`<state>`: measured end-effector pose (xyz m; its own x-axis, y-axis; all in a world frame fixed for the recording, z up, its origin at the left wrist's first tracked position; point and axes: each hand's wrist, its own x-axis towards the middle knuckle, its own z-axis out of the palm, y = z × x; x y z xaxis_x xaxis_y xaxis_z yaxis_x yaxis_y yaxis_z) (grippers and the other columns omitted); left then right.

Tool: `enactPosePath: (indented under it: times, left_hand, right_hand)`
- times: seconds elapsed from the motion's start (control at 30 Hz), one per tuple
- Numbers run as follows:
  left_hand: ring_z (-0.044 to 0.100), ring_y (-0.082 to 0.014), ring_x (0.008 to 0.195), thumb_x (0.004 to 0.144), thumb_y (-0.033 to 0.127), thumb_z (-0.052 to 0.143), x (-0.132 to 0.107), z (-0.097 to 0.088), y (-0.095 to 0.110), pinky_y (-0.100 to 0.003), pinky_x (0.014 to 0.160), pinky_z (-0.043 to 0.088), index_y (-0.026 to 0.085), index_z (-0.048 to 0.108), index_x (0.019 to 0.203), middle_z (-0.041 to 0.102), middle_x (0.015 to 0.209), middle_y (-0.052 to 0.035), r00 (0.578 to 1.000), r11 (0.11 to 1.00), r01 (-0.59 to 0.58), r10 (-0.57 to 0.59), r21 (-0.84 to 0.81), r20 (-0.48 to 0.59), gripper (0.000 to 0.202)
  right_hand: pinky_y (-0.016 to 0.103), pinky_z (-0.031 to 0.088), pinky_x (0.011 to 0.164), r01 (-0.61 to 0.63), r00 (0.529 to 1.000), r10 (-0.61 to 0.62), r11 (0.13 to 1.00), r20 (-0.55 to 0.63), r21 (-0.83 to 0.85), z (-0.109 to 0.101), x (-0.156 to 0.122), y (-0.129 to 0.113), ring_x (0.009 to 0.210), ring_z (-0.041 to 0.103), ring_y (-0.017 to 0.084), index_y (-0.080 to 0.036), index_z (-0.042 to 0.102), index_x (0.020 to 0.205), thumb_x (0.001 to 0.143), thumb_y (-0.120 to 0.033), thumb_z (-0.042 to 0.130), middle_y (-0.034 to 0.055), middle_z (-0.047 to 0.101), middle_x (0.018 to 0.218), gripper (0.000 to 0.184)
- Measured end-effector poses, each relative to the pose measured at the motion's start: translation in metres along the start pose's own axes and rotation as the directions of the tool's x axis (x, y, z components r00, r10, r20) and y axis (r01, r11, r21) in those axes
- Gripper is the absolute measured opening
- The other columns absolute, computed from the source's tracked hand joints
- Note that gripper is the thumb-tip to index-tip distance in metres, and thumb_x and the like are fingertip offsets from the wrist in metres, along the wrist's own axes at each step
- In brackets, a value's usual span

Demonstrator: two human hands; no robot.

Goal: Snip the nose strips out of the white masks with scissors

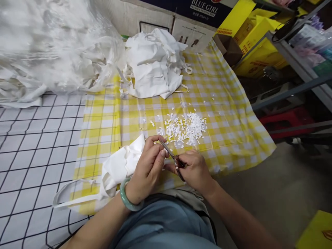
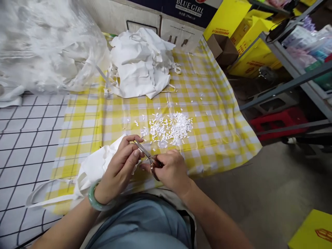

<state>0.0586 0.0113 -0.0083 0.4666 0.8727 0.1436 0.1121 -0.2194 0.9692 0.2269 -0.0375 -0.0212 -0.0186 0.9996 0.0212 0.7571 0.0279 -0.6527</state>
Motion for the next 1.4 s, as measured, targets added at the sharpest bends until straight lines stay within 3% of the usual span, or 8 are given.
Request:
enactPosePath:
  times: [0.33, 0.5, 0.73, 0.87, 0.97, 1.13, 1.27, 1.4]
  left_hand:
    - [0.049, -0.0334, 0.126, 0.091, 0.033, 0.061, -0.056, -0.071, -0.020, -0.049, 0.103, 0.043, 0.019, 0.057, 0.106, 0.051, 0.133, -0.0161, 0.991, 0.803, 0.109, -0.045, 0.587, -0.122, 0.021]
    - [0.064, -0.0263, 0.103, 0.086, 0.013, 0.052, -0.090, -0.097, -0.030, -0.037, 0.086, 0.055, 0.024, 0.054, 0.125, 0.062, 0.117, -0.0124, 0.987, 0.798, 0.121, -0.161, 0.590, 0.015, 0.040]
    - [0.062, -0.0234, 0.098, 0.079, 0.006, 0.055, 0.107, -0.124, 0.043, -0.039, 0.087, 0.053, 0.016, 0.062, 0.106, 0.061, 0.105, -0.0098, 0.899, 0.785, -0.101, 0.335, 0.612, -0.281, 0.029]
    - [0.055, -0.0230, 0.124, 0.078, 0.004, 0.064, 0.164, -0.121, 0.035, -0.036, 0.107, 0.046, 0.014, 0.061, 0.120, 0.056, 0.132, -0.0137, 0.869, 0.745, -0.065, 0.369, 0.664, -0.329, 0.043]
    - [0.054, -0.0228, 0.125, 0.083, 0.009, 0.066, 0.135, -0.144, -0.005, -0.039, 0.110, 0.044, 0.016, 0.063, 0.116, 0.059, 0.130, -0.0108, 0.801, 0.723, 0.104, 0.346, 0.683, -0.489, 0.035]
    - [0.063, -0.0244, 0.108, 0.095, 0.033, 0.061, 0.084, -0.245, -0.061, -0.046, 0.090, 0.056, 0.016, 0.057, 0.127, 0.061, 0.127, -0.0109, 0.584, 0.685, 0.473, 0.227, 0.554, -0.780, 0.036]
    - [0.064, -0.0235, 0.107, 0.096, 0.033, 0.059, 0.092, -0.307, -0.067, -0.045, 0.090, 0.056, 0.015, 0.058, 0.126, 0.061, 0.126, -0.0107, 0.610, 0.638, 0.555, 0.124, 0.534, -0.783, 0.036]
    - [0.064, -0.0235, 0.106, 0.095, 0.034, 0.061, 0.067, -0.295, -0.060, -0.045, 0.089, 0.056, 0.016, 0.058, 0.126, 0.062, 0.126, -0.0104, 0.711, 0.603, 0.529, 0.070, 0.597, -0.700, 0.036]
  right_hand:
    - [0.039, 0.048, 0.095, 0.019, 0.973, -0.091, 0.947, 0.211, 0.322, 0.011, 0.016, -0.021, 0.117, 0.054, 0.027, -0.021, 0.045, 0.126, 0.068, -0.036, 0.084, 0.0134, 0.054, 0.130, 0.071]
    - [0.031, 0.050, 0.079, 0.219, 0.910, -0.309, 0.925, 0.276, 0.311, 0.059, 0.026, -0.058, 0.090, 0.058, 0.021, -0.021, 0.050, 0.087, 0.060, 0.002, 0.057, 0.0051, 0.061, 0.097, 0.037]
    - [0.026, 0.045, 0.065, 0.282, 0.951, -0.203, 0.880, -0.235, 0.383, -0.024, 0.183, -0.090, 0.071, 0.056, 0.016, -0.023, 0.050, 0.087, 0.073, -0.017, 0.060, -0.0010, 0.058, 0.080, 0.018]
    - [0.039, 0.045, 0.084, 0.224, 0.771, -0.231, 0.971, -0.593, -0.087, -0.075, 0.254, -0.067, 0.091, 0.057, 0.026, -0.022, 0.047, 0.085, 0.068, -0.030, 0.072, 0.0086, 0.062, 0.096, 0.031]
    - [0.042, 0.044, 0.088, 0.229, 0.721, -0.316, 0.949, -0.616, -0.218, -0.069, 0.245, -0.036, 0.094, 0.058, 0.029, -0.022, 0.050, 0.091, 0.072, -0.048, 0.073, 0.0105, 0.064, 0.096, 0.039]
    - [0.032, 0.048, 0.072, 0.266, 0.921, -0.267, 0.963, -0.284, -0.043, -0.013, 0.184, -0.027, 0.078, 0.062, 0.022, -0.023, 0.055, 0.095, 0.081, -0.052, 0.067, 0.0045, 0.065, 0.086, 0.034]
    - [0.033, 0.049, 0.075, 0.388, 0.921, -0.385, 0.920, -0.058, 0.056, 0.027, 0.160, -0.063, 0.083, 0.062, 0.022, -0.022, 0.054, 0.096, 0.082, -0.036, 0.070, 0.0054, 0.064, 0.091, 0.025]
    - [0.033, 0.049, 0.076, 0.471, 0.875, -0.479, 0.875, 0.065, 0.108, 0.044, 0.146, -0.083, 0.085, 0.060, 0.022, -0.022, 0.051, 0.096, 0.083, -0.025, 0.066, 0.0054, 0.062, 0.092, 0.020]
